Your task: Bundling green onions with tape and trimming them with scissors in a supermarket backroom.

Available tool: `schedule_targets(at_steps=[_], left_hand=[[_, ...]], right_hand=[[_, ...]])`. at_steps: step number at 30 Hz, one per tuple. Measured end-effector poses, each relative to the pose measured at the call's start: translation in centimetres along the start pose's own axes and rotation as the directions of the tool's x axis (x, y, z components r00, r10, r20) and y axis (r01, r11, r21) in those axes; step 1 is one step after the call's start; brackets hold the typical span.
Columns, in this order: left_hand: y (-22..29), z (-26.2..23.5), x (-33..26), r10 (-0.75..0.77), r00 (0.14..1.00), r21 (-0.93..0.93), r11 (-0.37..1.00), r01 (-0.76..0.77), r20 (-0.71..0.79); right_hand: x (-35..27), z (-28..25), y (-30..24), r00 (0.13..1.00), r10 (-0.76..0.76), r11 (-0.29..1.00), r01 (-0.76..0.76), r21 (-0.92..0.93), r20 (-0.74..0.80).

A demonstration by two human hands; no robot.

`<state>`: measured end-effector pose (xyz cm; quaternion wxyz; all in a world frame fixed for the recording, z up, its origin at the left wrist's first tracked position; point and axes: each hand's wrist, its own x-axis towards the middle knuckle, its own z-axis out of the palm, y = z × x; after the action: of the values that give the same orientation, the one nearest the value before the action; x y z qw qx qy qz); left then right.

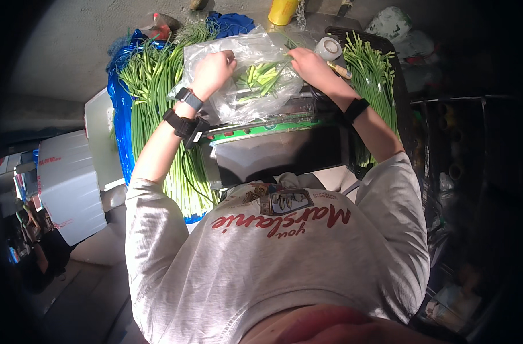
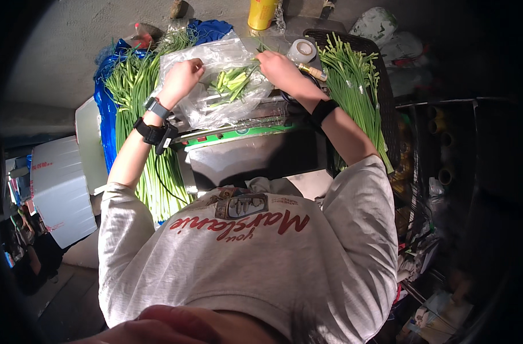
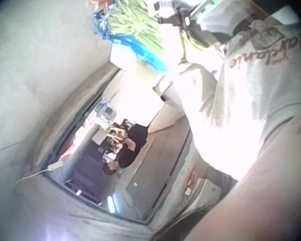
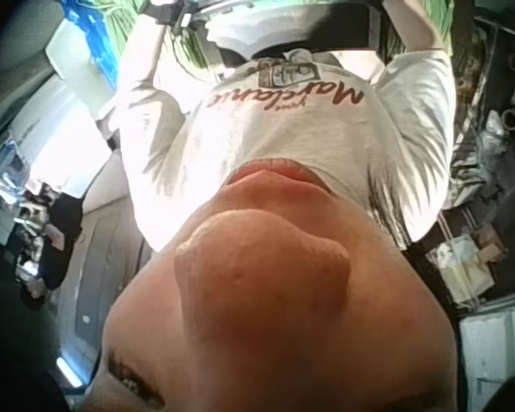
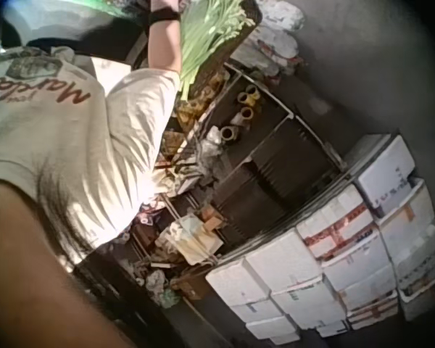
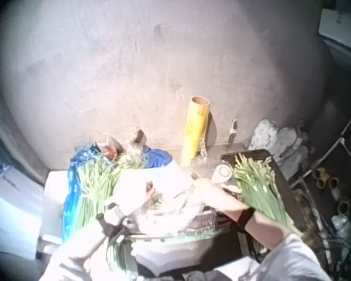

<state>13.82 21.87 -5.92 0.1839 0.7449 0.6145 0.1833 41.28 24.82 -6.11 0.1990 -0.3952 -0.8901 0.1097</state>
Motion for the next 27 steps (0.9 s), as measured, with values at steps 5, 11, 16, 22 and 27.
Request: schedule_targets(at_steps=[5, 11, 16, 22, 27], left_hand=[[-0.7, 0.0, 0.8, -0.014, 1.000, -0.038, 0.999, 0.013, -0.013], [-0.9, -0.1, 0.9, -0.028, 1.000, -0.123, 0.992, 0.027, -0.008], [-2.4, 0.0, 0.6, -0.045, 0.999, -0.224, 0.974, 0.042, -0.010], [-0.4, -3.0, -0.5, -0.040, 0.998, -0.380, 0.925, 0.017, -0.053], [1.4, -5.6, -2.5, 0.000, 0.984, -0.374, 0.925, -0.067, -0.175]], right_hand=[[-1.0, -3.2, -1.1, 0.957, 0.080, 0.993, -0.053, 0.105, -0.278], [-1.3, -7.3, -4.7, 0.888, 0.306, 0.912, -0.170, 0.374, -0.344], [0.3, -8.9, -9.4, 0.909, 0.290, 0.839, -0.092, 0.537, -0.298], [3.4, 0.5, -9.8, 0.778, 0.321, 0.602, -0.608, 0.518, 0.541], [6.7, 5.2, -6.0, 0.612, 0.585, -0.224, -0.509, 0.831, 0.532]])
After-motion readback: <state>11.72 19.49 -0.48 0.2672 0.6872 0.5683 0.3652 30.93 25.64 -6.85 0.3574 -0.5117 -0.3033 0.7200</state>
